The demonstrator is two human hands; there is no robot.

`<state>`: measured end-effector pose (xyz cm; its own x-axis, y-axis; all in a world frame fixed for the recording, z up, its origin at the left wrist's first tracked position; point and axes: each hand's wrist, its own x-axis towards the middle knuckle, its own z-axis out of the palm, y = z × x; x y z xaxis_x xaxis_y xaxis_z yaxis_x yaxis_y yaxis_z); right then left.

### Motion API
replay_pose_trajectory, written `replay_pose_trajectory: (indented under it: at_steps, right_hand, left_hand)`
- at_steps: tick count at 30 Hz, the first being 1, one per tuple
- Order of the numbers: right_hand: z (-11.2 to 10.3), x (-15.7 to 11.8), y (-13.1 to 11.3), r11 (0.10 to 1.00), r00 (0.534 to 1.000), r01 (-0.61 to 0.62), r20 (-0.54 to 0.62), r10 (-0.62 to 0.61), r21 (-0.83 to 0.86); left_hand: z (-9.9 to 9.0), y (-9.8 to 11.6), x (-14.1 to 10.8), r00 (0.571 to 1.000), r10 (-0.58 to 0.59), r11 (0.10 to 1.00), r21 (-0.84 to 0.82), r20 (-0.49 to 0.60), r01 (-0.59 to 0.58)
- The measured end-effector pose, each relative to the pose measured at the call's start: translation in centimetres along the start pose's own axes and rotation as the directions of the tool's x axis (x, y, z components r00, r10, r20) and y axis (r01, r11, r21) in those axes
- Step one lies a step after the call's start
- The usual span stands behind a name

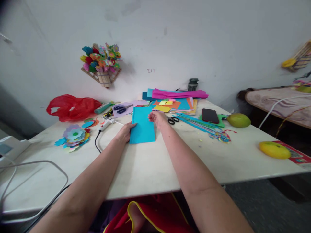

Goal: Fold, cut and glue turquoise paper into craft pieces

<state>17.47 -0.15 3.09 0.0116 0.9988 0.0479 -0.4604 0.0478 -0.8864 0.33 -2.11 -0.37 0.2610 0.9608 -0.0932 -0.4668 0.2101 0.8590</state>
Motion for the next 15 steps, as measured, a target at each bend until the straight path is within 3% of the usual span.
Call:
replay_pose_trajectory:
  at_steps: [3, 9, 15]
  right_hand:
    - [-0.1, -0.2, -0.1, 0.998, 1.000, -0.020, 0.009, 0.019, 0.057]
    - [-0.6, 0.3, 0.2, 0.997, 0.998, 0.060, -0.022, -0.059, 0.056]
    - [-1.0, 0.6, -0.3, 0.992, 0.981, 0.118, -0.153, -0.122, -0.035]
  left_hand:
    - [-0.1, 0.1, 0.0, 0.998, 0.026, 1.000, 0.002, -0.056, -0.026]
    - [-0.3, 0.3, 0.1, 0.986, 0.077, 0.997, 0.000, -0.151, -0.078]
    - [-1.0, 0.4, 0.6, 0.967, 0.171, 0.983, -0.035, -0.191, -0.180]
